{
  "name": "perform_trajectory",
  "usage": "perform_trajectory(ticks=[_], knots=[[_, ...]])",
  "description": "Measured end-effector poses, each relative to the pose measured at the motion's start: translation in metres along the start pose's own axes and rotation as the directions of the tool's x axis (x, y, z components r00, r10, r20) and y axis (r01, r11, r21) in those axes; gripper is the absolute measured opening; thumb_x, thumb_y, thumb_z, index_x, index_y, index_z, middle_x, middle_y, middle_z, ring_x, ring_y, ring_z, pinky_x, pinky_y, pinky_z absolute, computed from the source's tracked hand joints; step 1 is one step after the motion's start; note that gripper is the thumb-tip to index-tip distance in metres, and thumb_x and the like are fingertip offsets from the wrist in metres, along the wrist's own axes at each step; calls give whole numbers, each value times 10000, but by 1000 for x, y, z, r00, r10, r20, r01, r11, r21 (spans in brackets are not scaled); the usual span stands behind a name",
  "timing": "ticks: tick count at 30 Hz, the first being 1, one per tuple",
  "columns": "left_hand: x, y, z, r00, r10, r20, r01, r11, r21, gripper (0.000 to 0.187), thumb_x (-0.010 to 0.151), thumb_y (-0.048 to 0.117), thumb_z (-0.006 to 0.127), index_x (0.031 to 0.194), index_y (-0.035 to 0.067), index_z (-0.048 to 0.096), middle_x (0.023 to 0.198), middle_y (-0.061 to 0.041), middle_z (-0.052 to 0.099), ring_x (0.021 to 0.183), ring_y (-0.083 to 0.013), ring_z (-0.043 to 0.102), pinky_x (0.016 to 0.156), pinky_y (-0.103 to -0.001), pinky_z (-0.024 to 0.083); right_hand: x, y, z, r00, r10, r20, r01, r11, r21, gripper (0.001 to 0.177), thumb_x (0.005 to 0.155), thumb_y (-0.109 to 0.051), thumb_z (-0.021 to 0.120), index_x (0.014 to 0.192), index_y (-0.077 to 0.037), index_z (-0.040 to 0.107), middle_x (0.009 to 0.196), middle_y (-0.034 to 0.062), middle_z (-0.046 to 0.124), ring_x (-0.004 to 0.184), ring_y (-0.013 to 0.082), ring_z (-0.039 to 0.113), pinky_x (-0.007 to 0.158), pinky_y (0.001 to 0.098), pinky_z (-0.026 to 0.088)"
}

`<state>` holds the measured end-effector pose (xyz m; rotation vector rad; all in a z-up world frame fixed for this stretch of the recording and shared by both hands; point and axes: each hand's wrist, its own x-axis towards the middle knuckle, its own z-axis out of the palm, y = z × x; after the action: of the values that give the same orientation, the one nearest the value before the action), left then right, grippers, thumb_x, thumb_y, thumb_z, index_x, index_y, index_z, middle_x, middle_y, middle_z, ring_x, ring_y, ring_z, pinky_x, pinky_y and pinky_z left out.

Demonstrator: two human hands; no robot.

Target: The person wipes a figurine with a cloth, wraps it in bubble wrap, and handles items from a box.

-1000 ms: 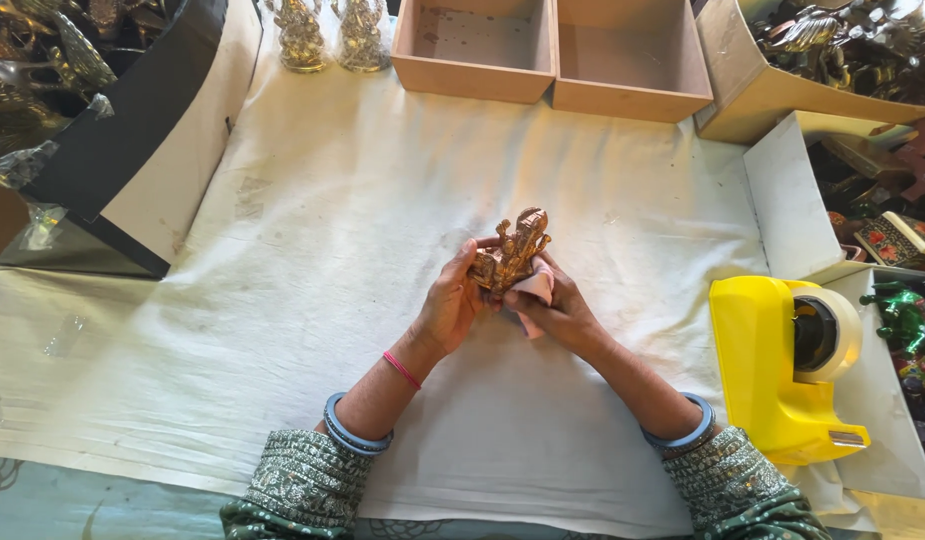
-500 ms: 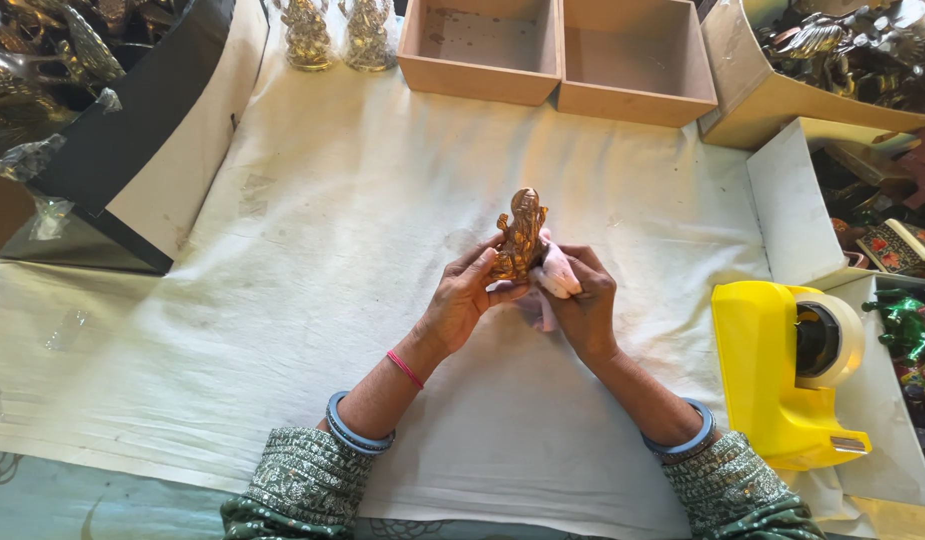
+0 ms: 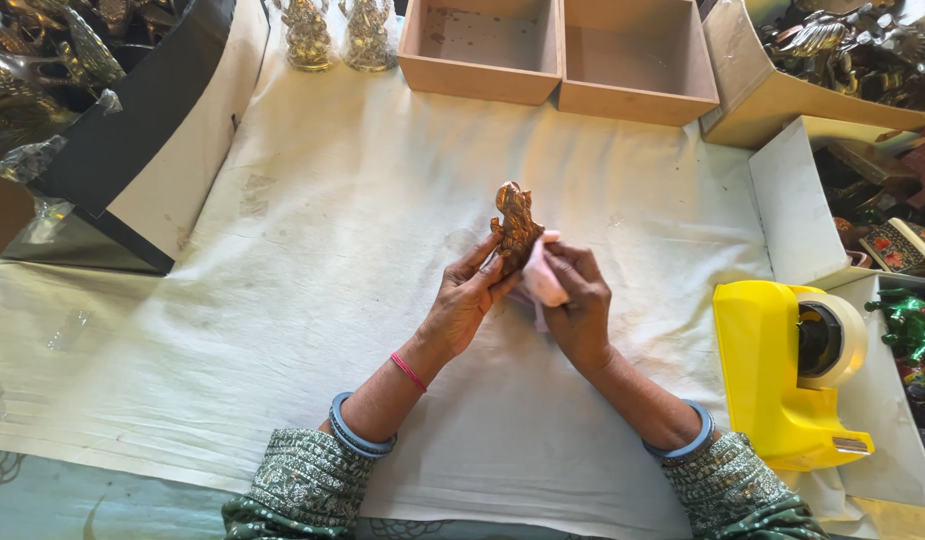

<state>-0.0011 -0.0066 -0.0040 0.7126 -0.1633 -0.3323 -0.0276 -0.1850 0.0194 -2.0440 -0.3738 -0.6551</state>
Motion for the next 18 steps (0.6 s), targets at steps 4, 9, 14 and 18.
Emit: perform_trajectory(ticks=[4, 9, 14, 18], knots=[[3, -1, -9, 1000, 23, -18, -24, 999, -38, 494, 1070, 116, 517, 1550, 42, 430, 1474, -147, 560, 1325, -222, 576, 1138, -390, 506, -4, -10, 4, 987, -142, 73, 148, 985, -89, 425, 802, 53, 697, 1214, -41, 735, 1255, 159, 643, 1121, 263, 690, 969, 337, 605], [1, 15, -3, 999, 28, -18, -30, 995, -98, 478, 1080, 127, 492, 1539, 15, 424, 1446, -188, 578, 1282, -305, 615, 1094, -432, 536, -2, -6, -4, 966, -228, 119, 225, 974, 34, 343, 783, 3, 776, 1110, -98, 752, 1219, 79, 694, 1120, 225, 719, 954, 342, 596], [0, 8, -9, 999, -12, 41, 19, 987, -160, 462, 1076, 145, 494, 1513, 9, 433, 1429, -188, 578, 1259, -336, 629, 1053, -464, 565, 15, 26, -13, 951, 257, 172, -307, 852, 425, 364, 894, 2, 659, 1253, -54, 682, 1225, 94, 678, 1100, 162, 687, 933, 305, 595], [2, 0, -9, 998, -13, 64, 12, 1000, 24, 417, 1083, 182, 514, 1463, 10, 511, 1407, -120, 526, 1205, -277, 625, 968, -457, 579, 15, 16, -11, 849, 207, 486, -492, 647, 582, 424, 940, -56, 706, 1343, -26, 578, 1162, 42, 686, 1056, 107, 659, 941, 274, 564]])
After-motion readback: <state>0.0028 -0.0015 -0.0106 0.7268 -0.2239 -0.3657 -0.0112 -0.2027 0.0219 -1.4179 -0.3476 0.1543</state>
